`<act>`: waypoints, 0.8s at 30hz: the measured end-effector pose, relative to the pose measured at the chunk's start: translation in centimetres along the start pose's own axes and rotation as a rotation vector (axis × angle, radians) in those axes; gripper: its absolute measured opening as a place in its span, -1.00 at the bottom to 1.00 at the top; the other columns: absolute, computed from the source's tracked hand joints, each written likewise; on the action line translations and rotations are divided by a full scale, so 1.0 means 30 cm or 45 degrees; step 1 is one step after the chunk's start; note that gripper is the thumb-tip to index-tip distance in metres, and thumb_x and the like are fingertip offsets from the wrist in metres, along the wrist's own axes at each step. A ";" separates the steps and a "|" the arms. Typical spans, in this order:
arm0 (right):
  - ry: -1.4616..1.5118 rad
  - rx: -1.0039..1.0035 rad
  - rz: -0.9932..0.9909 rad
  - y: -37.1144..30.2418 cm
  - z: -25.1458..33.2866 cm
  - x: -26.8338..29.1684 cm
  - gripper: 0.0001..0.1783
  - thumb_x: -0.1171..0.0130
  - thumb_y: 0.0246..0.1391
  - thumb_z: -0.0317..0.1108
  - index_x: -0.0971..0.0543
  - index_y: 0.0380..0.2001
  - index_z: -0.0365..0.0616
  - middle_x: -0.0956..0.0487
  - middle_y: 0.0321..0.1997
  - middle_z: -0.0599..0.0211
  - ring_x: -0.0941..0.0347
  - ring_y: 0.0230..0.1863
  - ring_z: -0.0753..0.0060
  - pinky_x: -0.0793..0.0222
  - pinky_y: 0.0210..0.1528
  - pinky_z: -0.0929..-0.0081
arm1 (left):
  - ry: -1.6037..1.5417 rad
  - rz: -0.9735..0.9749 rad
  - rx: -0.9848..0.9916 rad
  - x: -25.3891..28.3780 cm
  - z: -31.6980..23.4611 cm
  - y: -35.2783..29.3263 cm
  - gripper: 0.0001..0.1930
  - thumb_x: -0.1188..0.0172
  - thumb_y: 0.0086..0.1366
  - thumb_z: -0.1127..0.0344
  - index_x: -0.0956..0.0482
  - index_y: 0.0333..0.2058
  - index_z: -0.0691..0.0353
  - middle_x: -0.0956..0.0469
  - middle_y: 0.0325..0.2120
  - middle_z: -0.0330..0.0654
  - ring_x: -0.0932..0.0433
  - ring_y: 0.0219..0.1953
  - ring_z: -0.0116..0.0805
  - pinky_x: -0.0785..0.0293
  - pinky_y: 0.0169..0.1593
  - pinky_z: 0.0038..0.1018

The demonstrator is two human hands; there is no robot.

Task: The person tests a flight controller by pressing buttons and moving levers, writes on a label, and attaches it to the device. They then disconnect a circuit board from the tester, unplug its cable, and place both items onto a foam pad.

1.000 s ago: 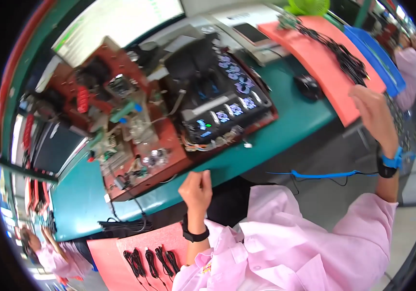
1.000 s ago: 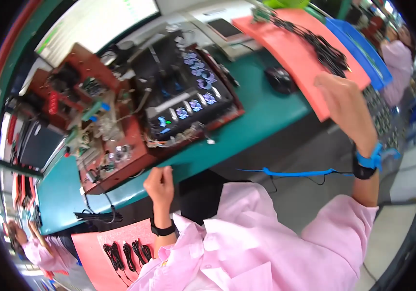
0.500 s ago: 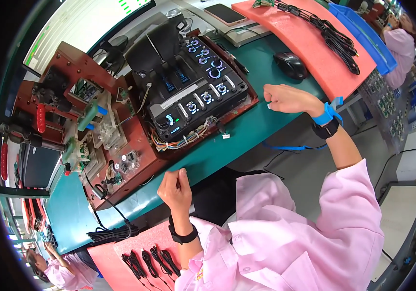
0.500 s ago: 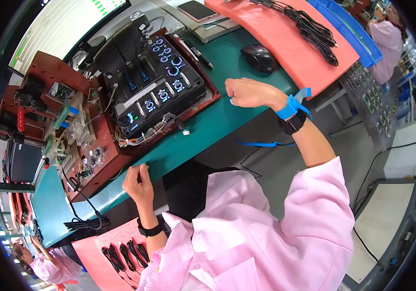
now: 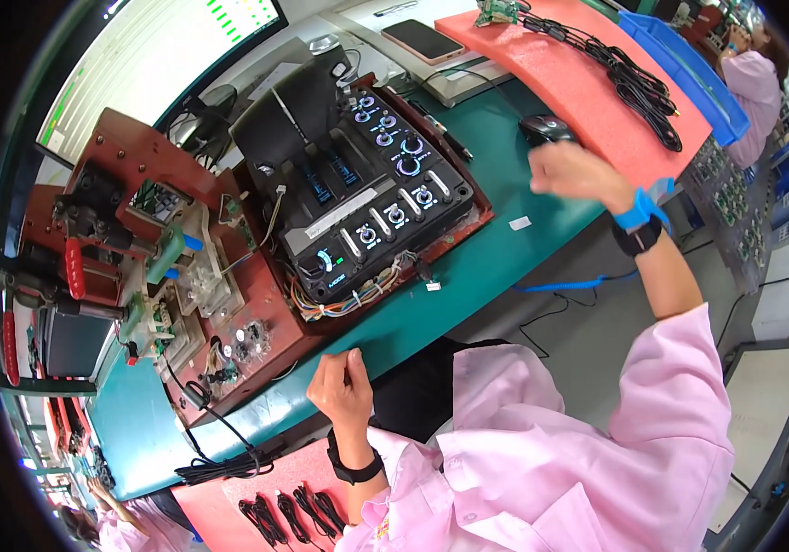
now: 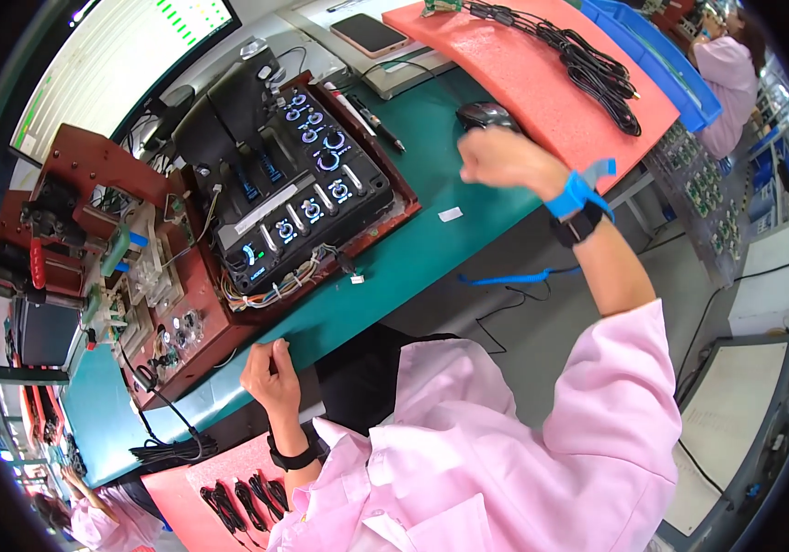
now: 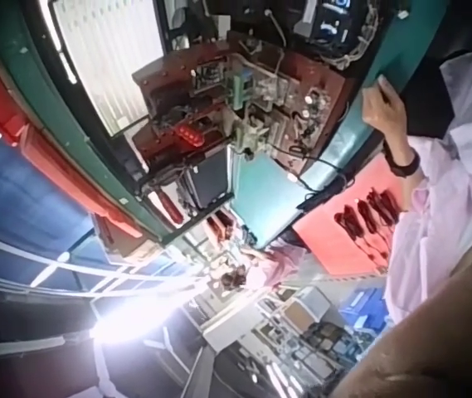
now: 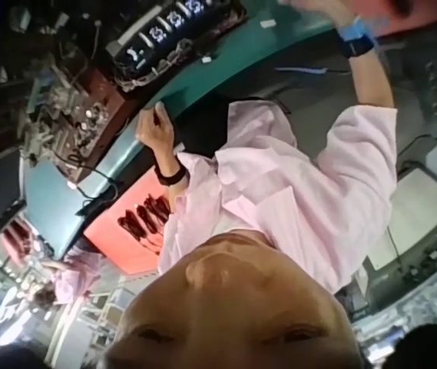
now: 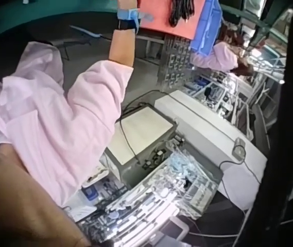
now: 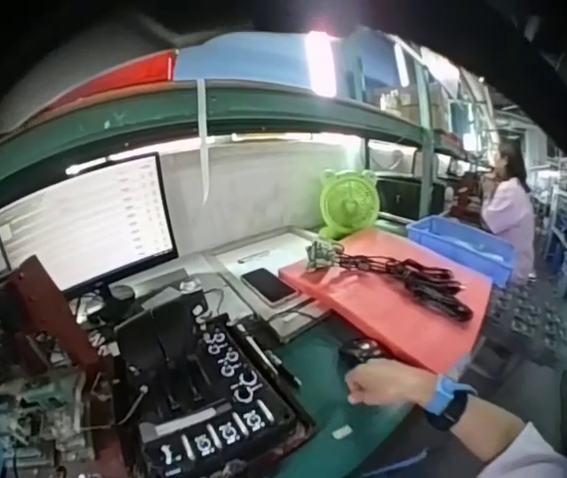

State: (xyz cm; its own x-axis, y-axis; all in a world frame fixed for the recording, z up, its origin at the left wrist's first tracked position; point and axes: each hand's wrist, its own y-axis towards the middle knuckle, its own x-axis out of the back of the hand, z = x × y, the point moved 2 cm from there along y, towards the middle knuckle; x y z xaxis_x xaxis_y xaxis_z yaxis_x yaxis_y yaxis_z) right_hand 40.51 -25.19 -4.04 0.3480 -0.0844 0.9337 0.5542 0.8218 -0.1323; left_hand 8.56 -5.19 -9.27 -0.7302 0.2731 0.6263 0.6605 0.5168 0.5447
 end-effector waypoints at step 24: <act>1.333 -0.042 -0.676 -0.159 0.098 -0.111 -0.79 -0.03 -0.10 -0.34 -0.31 -0.69 -0.16 -0.32 -0.71 0.49 -0.21 -0.69 0.65 -0.07 -0.64 0.72 | 0.039 -0.047 -0.047 -0.035 -0.002 0.022 -0.87 -0.13 0.04 0.46 -0.39 -0.64 0.29 -0.33 -0.75 -0.14 -0.30 -0.74 -0.25 -0.17 -0.66 -0.43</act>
State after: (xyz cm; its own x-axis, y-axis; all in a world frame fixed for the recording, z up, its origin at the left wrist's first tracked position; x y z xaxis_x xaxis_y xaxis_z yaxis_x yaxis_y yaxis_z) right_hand 34.48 -27.18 -5.54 0.5109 -0.8469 0.1472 0.8308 0.5305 0.1683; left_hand 9.76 -5.20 -9.53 -0.7488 0.2294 0.6218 0.6397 0.4953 0.5877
